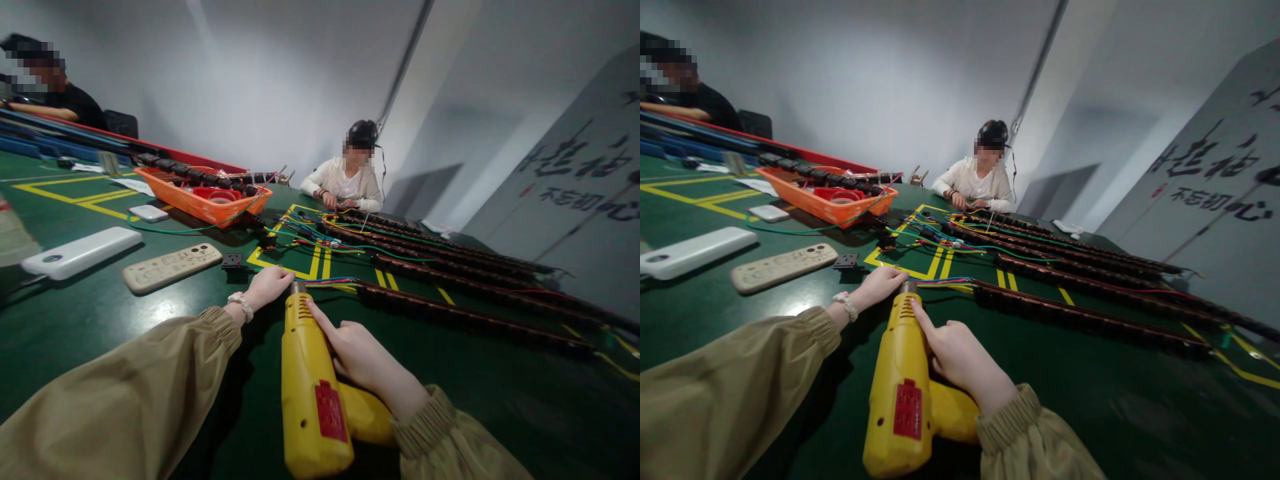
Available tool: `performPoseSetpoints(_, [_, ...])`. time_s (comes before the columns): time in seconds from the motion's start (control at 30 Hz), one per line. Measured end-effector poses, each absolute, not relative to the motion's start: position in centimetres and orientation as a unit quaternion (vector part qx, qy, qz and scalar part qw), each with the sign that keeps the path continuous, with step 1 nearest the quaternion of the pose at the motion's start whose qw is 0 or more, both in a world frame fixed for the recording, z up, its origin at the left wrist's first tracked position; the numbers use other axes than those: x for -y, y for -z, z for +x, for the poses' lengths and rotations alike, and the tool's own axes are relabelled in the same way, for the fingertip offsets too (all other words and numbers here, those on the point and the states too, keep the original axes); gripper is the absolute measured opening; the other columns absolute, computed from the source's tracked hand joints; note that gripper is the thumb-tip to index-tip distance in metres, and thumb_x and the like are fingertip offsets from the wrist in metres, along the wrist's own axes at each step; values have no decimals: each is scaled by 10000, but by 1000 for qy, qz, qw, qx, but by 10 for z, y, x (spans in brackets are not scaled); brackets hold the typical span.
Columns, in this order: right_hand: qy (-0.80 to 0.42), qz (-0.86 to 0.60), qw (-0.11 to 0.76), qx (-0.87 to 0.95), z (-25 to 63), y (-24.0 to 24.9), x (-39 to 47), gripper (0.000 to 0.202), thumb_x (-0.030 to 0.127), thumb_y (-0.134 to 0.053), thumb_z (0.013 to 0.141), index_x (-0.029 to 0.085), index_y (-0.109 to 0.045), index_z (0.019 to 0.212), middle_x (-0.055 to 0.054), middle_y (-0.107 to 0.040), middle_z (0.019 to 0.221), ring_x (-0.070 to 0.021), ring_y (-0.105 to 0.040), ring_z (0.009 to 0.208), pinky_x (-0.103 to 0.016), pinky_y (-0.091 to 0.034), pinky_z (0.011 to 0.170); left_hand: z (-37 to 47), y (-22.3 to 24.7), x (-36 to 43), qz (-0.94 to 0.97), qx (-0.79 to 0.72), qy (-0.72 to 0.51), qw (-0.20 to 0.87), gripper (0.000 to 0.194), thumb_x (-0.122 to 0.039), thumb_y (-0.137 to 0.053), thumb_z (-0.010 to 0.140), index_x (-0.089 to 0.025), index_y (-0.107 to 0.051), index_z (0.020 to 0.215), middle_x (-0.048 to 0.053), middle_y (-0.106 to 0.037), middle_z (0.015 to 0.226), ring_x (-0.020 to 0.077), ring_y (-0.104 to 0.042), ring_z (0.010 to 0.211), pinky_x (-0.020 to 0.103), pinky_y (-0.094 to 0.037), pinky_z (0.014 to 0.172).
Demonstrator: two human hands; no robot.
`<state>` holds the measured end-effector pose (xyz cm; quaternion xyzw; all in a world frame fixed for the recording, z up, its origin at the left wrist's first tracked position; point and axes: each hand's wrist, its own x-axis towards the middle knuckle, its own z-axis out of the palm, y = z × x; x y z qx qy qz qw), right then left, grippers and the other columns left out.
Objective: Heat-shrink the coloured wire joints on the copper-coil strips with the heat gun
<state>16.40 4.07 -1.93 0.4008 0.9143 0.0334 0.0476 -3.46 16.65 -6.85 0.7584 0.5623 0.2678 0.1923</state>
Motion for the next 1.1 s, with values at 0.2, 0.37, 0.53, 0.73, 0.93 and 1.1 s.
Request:
performPoseSetpoints(0.2, [-26,418,36,-907,166,15,-38,923,85,-459,720,130,99,1454,-45,-626,745,-180,-531,615,-264,-305,586,-40,72,-172,758,-549,-297,190,502,-494,-333,827,-151,-420,471,-16,-334,457,86,-302,465,258,-152,512])
performPoseSetpoints(0.37, [-8,478,29,-878,188,21,-39,913,95,-480,726,188,48,1465,-17,-576,707,-151,-505,590,-235,-278,563,-42,72,-171,756,-555,-302,170,534,-542,-317,831,-162,-362,458,-17,-311,443,87,-272,452,269,-134,520])
performPoseSetpoints(0.53, [20,536,2,-844,227,25,-43,879,76,-434,748,197,61,1464,-11,-564,679,-158,-522,612,-232,-302,585,-41,71,-170,752,-570,-287,162,555,-570,-310,831,-171,-343,447,-11,-321,435,98,-284,441,273,-136,516])
performPoseSetpoints(0.73, [28,578,-9,-816,258,24,-37,864,57,-407,756,188,71,1463,-41,-592,741,-177,-564,682,-249,-348,639,-42,70,-169,747,-573,-287,175,561,-563,-315,835,-167,-478,473,6,-451,456,113,-396,462,254,-182,514])
performPoseSetpoints(0.93, [0,578,2,-816,259,25,-35,807,102,-392,804,170,66,1464,-47,-593,724,-186,-571,662,-257,-349,625,-44,73,-174,710,-584,-344,190,578,-581,-320,825,-162,-582,526,11,-519,497,126,-447,516,243,-215,518])
performPoseSetpoints(1.1, [20,582,-1,-813,257,25,-37,797,106,-383,808,157,67,1463,-55,-614,749,-191,-587,695,-262,-362,641,-44,80,-184,676,-593,-371,231,577,-603,-341,801,-154,-650,610,19,-559,521,149,-495,555,242,-274,533])
